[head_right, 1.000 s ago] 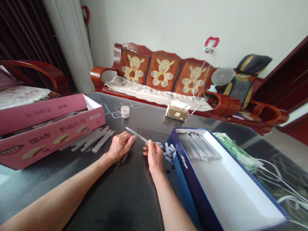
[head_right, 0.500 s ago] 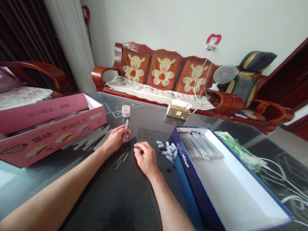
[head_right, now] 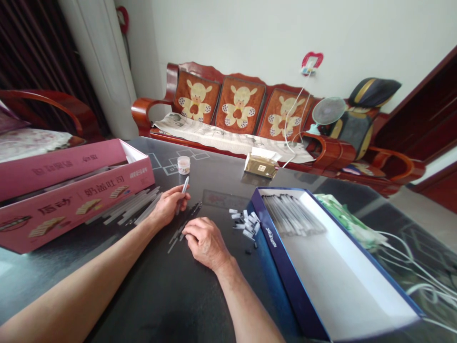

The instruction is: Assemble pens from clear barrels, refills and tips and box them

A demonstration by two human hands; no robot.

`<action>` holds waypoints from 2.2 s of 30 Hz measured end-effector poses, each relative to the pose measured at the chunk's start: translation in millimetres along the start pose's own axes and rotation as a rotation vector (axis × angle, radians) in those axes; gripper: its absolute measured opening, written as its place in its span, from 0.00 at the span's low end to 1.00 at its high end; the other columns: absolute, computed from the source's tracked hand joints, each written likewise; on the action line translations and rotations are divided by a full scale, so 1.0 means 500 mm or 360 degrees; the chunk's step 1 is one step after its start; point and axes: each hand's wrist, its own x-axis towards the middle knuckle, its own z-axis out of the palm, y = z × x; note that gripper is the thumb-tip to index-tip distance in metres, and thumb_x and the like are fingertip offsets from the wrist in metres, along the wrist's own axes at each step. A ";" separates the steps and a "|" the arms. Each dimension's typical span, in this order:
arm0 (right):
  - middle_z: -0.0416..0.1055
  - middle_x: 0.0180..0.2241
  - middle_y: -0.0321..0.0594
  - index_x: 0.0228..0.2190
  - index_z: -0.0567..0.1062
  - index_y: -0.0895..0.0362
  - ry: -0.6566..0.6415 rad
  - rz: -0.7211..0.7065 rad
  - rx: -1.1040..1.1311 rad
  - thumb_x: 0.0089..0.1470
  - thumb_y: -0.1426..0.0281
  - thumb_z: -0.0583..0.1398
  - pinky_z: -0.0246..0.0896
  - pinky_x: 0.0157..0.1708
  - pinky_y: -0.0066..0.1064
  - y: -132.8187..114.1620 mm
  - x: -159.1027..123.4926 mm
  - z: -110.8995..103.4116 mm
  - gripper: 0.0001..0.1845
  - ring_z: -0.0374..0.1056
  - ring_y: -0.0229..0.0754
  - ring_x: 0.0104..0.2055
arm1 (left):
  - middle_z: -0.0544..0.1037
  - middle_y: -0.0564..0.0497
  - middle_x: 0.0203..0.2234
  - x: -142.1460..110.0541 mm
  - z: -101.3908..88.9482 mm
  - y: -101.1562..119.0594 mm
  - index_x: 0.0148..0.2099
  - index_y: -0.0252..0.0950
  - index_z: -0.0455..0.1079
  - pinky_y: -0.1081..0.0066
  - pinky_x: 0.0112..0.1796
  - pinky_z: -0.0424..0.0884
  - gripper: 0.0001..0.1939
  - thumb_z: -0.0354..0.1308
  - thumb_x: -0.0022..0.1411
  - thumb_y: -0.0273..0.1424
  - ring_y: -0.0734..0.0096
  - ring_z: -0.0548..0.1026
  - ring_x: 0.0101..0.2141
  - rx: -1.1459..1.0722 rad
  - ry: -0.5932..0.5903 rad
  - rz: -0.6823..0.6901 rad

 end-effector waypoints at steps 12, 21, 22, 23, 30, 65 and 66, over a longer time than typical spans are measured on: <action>0.73 0.34 0.41 0.32 0.79 0.55 0.0495 0.0636 -0.0566 0.52 0.73 0.56 0.65 0.41 0.33 0.097 -0.015 -0.151 0.11 0.71 0.41 0.36 | 0.71 0.56 0.19 -0.008 0.007 -0.004 0.51 0.33 0.68 0.80 0.14 0.53 0.29 0.62 0.50 0.43 0.83 0.60 0.14 0.0060 -0.0111 0.0023; 0.75 0.41 0.42 0.35 0.81 0.49 -0.0371 0.0845 -0.1151 0.53 0.68 0.59 0.60 0.42 0.36 0.124 0.049 -0.182 0.10 0.70 0.48 0.44 | 0.71 0.56 0.19 -0.011 0.010 -0.007 0.51 0.31 0.68 0.80 0.14 0.52 0.30 0.61 0.52 0.45 0.83 0.60 0.14 0.0159 -0.0229 0.0049; 0.75 0.40 0.43 0.34 0.81 0.49 -0.0434 0.0860 -0.1167 0.53 0.69 0.59 0.60 0.42 0.36 0.122 0.057 -0.181 0.10 0.70 0.48 0.44 | 0.71 0.56 0.19 -0.013 0.011 -0.006 0.51 0.31 0.68 0.80 0.14 0.52 0.29 0.61 0.52 0.45 0.83 0.60 0.14 0.0169 -0.0239 0.0042; 0.75 0.39 0.43 0.32 0.81 0.50 -0.0473 0.0869 -0.1172 0.52 0.70 0.59 0.60 0.41 0.36 0.122 0.063 -0.181 0.09 0.70 0.48 0.43 | 0.71 0.56 0.19 -0.014 0.013 -0.004 0.51 0.30 0.69 0.80 0.14 0.52 0.29 0.61 0.52 0.45 0.83 0.60 0.14 0.0181 -0.0245 0.0037; 0.74 0.32 0.40 0.32 0.77 0.56 0.0200 0.0878 -0.0352 0.51 0.68 0.59 0.62 0.39 0.31 0.115 0.077 -0.164 0.07 0.71 0.41 0.36 | 0.68 0.58 0.17 -0.021 0.018 -0.002 0.56 0.32 0.67 0.79 0.17 0.55 0.29 0.55 0.58 0.45 0.82 0.59 0.14 0.0471 -0.0344 0.0164; 0.75 0.27 0.32 0.32 0.76 0.57 0.1067 0.1201 0.1770 0.37 0.66 0.71 0.67 0.30 0.25 0.063 0.037 -0.003 0.18 0.69 0.32 0.27 | 0.68 0.52 0.24 -0.054 0.019 0.004 0.31 0.35 0.67 0.75 0.27 0.63 0.13 0.46 0.66 0.31 0.75 0.69 0.24 0.2086 -0.0683 0.1161; 0.75 0.27 0.32 0.32 0.76 0.57 0.1061 0.1216 0.1781 0.36 0.66 0.71 0.68 0.30 0.25 0.061 0.037 -0.005 0.17 0.69 0.32 0.27 | 0.69 0.52 0.24 -0.055 0.019 0.003 0.31 0.35 0.67 0.75 0.27 0.63 0.14 0.46 0.66 0.31 0.75 0.69 0.24 0.2109 -0.0679 0.1179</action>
